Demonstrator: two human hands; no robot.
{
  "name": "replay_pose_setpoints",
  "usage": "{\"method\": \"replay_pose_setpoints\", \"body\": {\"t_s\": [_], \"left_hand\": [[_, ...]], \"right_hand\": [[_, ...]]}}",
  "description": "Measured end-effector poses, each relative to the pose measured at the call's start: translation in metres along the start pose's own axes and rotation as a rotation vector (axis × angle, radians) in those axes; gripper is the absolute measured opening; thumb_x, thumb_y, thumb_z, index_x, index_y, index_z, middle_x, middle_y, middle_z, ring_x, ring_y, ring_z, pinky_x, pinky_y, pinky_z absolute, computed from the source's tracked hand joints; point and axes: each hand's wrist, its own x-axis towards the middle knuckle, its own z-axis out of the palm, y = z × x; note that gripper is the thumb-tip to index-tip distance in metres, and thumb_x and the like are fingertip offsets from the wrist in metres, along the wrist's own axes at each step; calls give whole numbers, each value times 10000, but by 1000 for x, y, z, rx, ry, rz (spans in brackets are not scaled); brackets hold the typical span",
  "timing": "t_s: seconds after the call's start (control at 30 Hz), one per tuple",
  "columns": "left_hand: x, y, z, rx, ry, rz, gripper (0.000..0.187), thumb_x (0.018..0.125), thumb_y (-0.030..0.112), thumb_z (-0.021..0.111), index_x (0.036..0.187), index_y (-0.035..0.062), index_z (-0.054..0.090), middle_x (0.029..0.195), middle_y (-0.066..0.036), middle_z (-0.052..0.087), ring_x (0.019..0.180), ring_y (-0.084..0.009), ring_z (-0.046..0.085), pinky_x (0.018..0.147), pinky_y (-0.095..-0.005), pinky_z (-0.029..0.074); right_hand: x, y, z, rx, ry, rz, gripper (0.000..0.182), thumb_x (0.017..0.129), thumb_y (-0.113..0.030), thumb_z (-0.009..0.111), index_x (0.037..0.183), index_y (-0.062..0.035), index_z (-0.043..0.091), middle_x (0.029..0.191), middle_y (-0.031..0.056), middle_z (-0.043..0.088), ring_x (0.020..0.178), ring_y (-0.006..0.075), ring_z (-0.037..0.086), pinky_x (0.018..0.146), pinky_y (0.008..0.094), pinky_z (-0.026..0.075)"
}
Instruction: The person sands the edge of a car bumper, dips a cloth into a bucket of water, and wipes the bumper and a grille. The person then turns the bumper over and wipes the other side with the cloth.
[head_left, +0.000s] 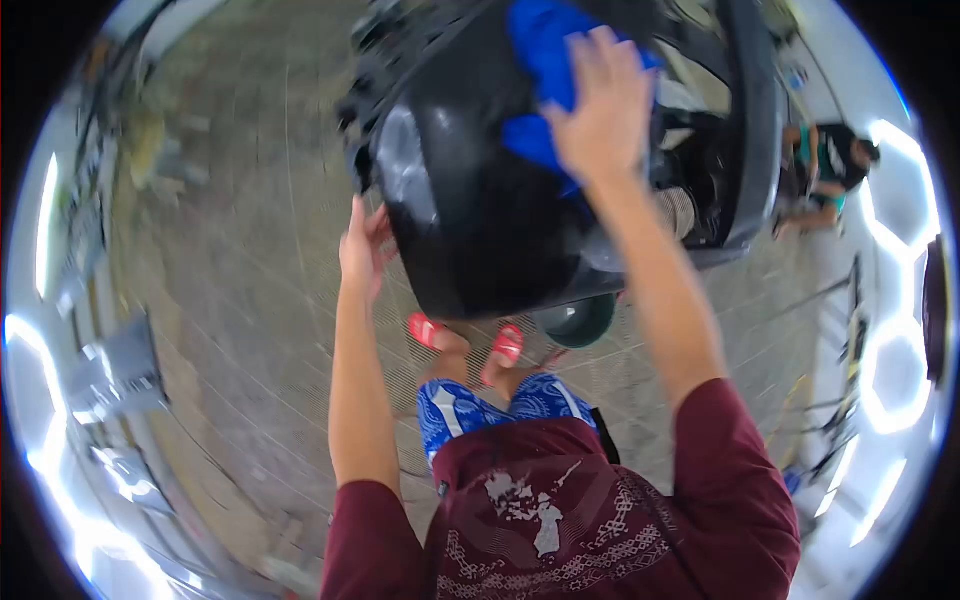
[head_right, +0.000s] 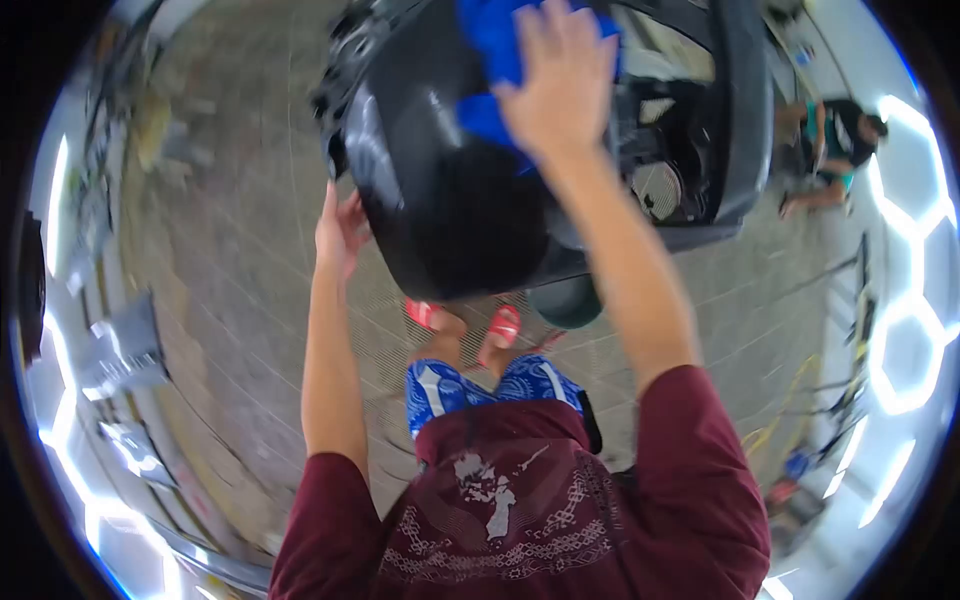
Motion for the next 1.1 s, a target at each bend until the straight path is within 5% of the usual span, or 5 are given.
{"method": "replay_pose_setpoints", "body": {"t_s": [0.3, 0.4, 0.57, 0.9, 1.1], "left_hand": [[-22, -43, 37, 36, -6, -49, 850, 1030, 712, 360, 1561, 49, 408, 1586, -111, 452, 1459, -292, 407, 1210, -481, 292], [-18, -35, 17, 140, -81, -25, 830, 1024, 717, 377, 1537, 67, 442, 1531, -92, 501, 1414, -272, 441, 1179, -489, 333], [-27, -36, 18, 212, -142, 9, 775, 1041, 701, 351, 1415, 53, 554, 1421, -117, 587, 1342, -289, 521, 1131, -478, 408], [-27, -18, 10, 420, -294, 15, 676, 1095, 604, 299, 1426, 65, 537, 1429, -101, 554, 1349, -294, 508, 1204, -499, 375], [-18, -6, 3, 350, -182, -93, 711, 1095, 612, 262, 1389, 50, 584, 1432, -121, 595, 1358, -297, 531, 1198, -487, 386]], "right_hand": [[-347, -114, 10, 170, -141, 296, 781, 686, -467, 736, 1444, -383, 569, 1561, -9, 503, 1320, 231, 496, 1040, 509, 411], [-299, -22, -27, 194, 62, 694, 1035, 531, -512, 831, 1494, -260, 549, 1630, 183, 379, 1475, 452, 347, 1129, 747, 253], [-319, 166, -39, 263, 910, 1196, 734, 903, -292, 746, 1501, 17, 454, 1574, 276, 405, 1450, 445, 381, 1211, 481, 313], [-346, -245, 113, 742, 1226, 2073, 766, 978, -357, 657, 1564, 29, 351, 1573, 256, 421, 1462, 444, 392, 1235, 477, 282], [-410, -46, 73, 761, 1006, 2221, 861, 971, -625, 530, 1425, 106, 510, 1422, 326, 570, 1358, 428, 531, 1161, 469, 378]]}}
